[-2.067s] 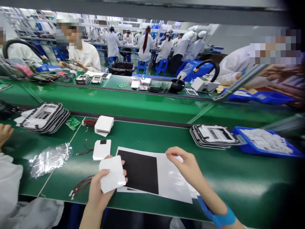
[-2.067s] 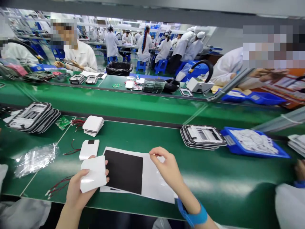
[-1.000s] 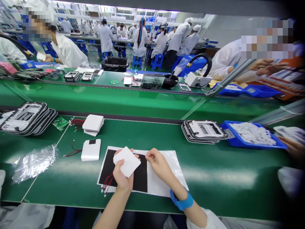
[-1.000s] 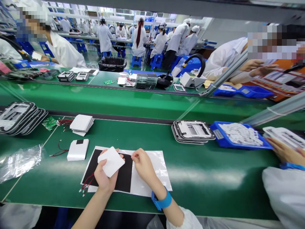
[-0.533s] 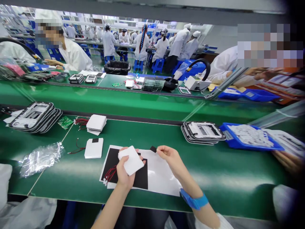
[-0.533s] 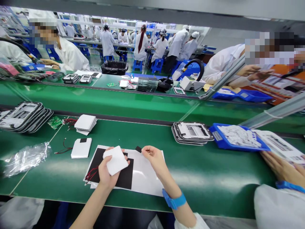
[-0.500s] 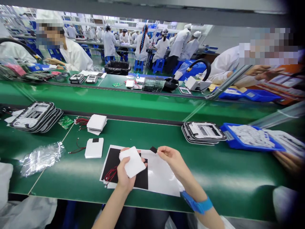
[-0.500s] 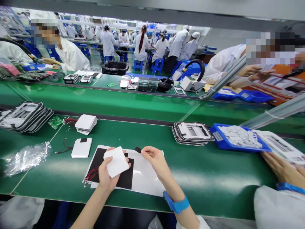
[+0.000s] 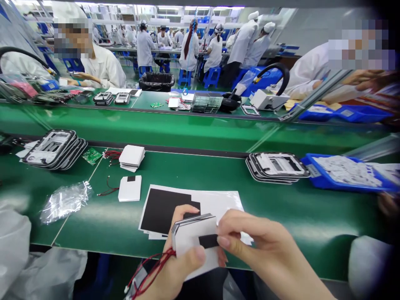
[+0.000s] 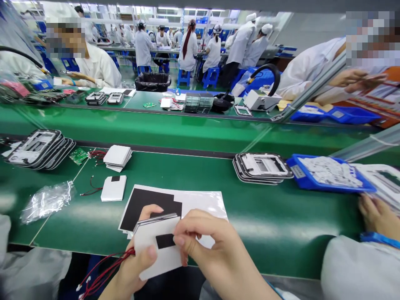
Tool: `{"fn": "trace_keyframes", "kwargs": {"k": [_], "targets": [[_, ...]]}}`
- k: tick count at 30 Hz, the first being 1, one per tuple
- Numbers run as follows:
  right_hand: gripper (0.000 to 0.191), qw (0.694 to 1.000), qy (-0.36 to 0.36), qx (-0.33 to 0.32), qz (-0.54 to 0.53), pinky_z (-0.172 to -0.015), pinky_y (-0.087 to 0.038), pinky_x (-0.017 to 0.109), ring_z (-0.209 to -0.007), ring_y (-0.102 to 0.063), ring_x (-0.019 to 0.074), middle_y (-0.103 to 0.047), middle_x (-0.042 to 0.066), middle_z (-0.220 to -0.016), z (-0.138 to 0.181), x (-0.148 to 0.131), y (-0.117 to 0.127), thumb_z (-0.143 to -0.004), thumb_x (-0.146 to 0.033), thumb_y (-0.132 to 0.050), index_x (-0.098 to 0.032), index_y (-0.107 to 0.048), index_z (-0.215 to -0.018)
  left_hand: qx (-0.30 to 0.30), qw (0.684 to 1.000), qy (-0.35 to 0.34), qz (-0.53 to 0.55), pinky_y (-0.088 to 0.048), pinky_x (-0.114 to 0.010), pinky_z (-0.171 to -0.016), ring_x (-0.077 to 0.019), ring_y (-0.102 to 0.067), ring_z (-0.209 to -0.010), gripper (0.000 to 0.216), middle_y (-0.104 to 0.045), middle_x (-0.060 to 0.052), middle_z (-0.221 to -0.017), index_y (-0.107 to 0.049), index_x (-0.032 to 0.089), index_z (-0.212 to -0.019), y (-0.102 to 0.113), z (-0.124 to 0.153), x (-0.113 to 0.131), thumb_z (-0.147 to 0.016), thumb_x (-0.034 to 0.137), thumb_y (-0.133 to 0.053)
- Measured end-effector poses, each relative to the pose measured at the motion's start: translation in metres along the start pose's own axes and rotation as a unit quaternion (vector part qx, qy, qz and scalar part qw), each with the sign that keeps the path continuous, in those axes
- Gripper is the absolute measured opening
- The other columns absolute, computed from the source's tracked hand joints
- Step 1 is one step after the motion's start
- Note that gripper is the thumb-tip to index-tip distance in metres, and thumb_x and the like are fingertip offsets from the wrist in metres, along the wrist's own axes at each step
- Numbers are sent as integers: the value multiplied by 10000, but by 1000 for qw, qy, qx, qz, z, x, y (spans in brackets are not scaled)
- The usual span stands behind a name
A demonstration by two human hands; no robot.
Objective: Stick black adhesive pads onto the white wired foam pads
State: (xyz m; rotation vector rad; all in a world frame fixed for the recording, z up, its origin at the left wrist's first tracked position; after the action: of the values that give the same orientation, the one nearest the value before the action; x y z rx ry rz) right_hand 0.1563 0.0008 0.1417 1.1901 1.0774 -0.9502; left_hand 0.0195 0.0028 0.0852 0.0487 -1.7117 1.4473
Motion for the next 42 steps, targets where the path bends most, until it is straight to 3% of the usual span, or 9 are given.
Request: {"fn": "trace_keyframes", "kwargs": {"k": [2,4,8,12,21,25,33,38,42], "targets": [[62,999,14,31,-13,-563,-478,325,-551,-593,178,-637,2,-594,1,-3,-1,-822,-295,-692,-276,-725,-774,-1,999,-20,-30,-483,-445,-786,-269,-671,-776,435,-696,-61,-921,-468,278,-1156,-4,3,3,-799,375,-697],[94,997,3,64,-41,-518,-494,318,-511,-571,166,-621,-13,-590,1,-2,-2,-781,-288,-730,-286,-727,-875,2,999,-22,-46,-481,-453,-784,-312,-676,-851,386,-691,-98,-992,-487,253,-1106,-4,4,5,-809,407,-679],[212,989,-33,109,-97,-428,-490,285,-470,-545,148,-606,-19,-583,2,4,-9,-722,-284,-784,-257,-577,-690,43,997,-17,-57,-472,-488,-844,-369,-654,-990,422,-690,-118,-1041,-520,239,-1099,2,8,4,-778,431,-715],[405,976,-51,130,-165,-371,-460,260,-409,-527,127,-617,-30,-593,2,7,-17,-724,-301,-782,-247,-390,-642,60,996,-38,-50,-481,-487,-860,-341,-673,-965,394,-706,-83,-1027,-547,257,-1088,1,9,5,-782,445,-709],[434,960,-117,183,-179,-406,-457,241,-456,-531,116,-631,-46,-611,4,-6,-23,-703,-302,-803,-241,-374,-683,60,997,-25,-40,-517,-367,-726,-247,-706,-803,324,-716,-59,-924,-517,240,-1052,-5,9,8,-830,432,-653],[442,959,-116,186,-180,-410,-455,240,-467,-534,120,-645,-33,-617,2,-3,-25,-710,-296,-796,-241,-360,-670,84,995,-10,-54,-495,-295,-687,-226,-701,-829,310,-716,-44,-926,-553,242,-1041,-2,11,11,-814,407,-684],[434,963,-123,166,-176,-420,-449,245,-462,-533,118,-646,-30,-620,0,-1,-24,-718,-302,-788,-240,-361,-667,132,987,20,-88,-529,-468,-799,-341,-670,-973,393,-713,-63,-1010,-606,273,-1063,6,10,4,-748,494,-685],[436,964,-125,163,-166,-421,-442,245,-457,-531,115,-644,-33,-625,-1,1,-25,-725,-312,-781,-238,-356,-664,149,983,16,-110,-532,-486,-742,-398,-629,-1060,392,-727,-6,-893,-640,345,-1081,5,10,3,-735,523,-681],[439,963,-124,167,-172,-423,-442,246,-452,-531,114,-644,-35,-624,0,1,-26,-723,-311,-783,-237,-354,-665,152,982,13,-116,-550,-469,-749,-380,-633,-1072,436,-732,-16,-954,-629,322,-1117,4,10,3,-736,532,-670]]}}
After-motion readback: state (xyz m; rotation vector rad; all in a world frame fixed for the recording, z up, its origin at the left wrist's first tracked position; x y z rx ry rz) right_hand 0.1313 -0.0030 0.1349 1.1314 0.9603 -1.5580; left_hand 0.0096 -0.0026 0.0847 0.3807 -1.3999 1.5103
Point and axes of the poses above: each hand's wrist, its own z-axis away from the middle knuckle, its own y-axis out of the back of the hand, x = y × z, the point moved 4 cm from there along -z, towards the middle knuckle
